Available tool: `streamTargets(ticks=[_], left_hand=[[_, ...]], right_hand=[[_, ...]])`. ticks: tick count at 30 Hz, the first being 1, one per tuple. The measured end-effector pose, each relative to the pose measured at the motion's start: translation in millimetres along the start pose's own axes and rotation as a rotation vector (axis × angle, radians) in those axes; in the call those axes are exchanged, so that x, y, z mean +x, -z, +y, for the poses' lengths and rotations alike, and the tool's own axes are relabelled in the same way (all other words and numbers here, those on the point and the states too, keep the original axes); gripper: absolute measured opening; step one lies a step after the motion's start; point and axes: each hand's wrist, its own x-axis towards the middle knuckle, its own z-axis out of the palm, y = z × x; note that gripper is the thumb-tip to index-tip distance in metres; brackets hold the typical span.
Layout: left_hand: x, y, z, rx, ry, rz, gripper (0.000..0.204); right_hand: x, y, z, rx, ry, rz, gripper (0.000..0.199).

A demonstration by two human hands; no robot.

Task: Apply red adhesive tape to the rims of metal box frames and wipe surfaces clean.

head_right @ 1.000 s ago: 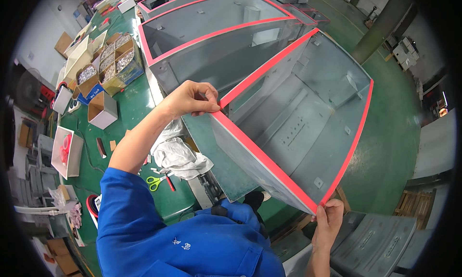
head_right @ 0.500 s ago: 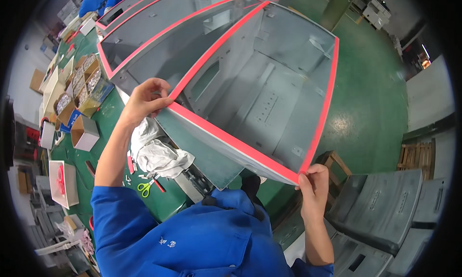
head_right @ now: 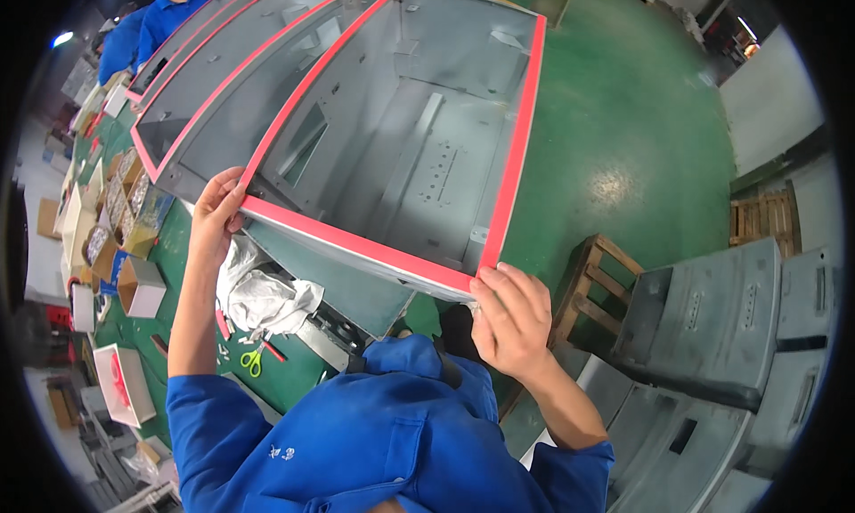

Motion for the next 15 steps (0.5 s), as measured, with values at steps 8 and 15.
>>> streamTargets(ticks=[8, 15], left_hand=[[-4, -11, -9, -0.034, -0.055, 0.22, 0.023], [-18, -26, -18, -0.029, -0.046, 0.461, 0.024]], right_hand=[[-3, -24, 47, 0.091, 0.389, 0.166, 0.021], [37, -26, 91, 0.512, 0.765, -0.013, 0.019]])
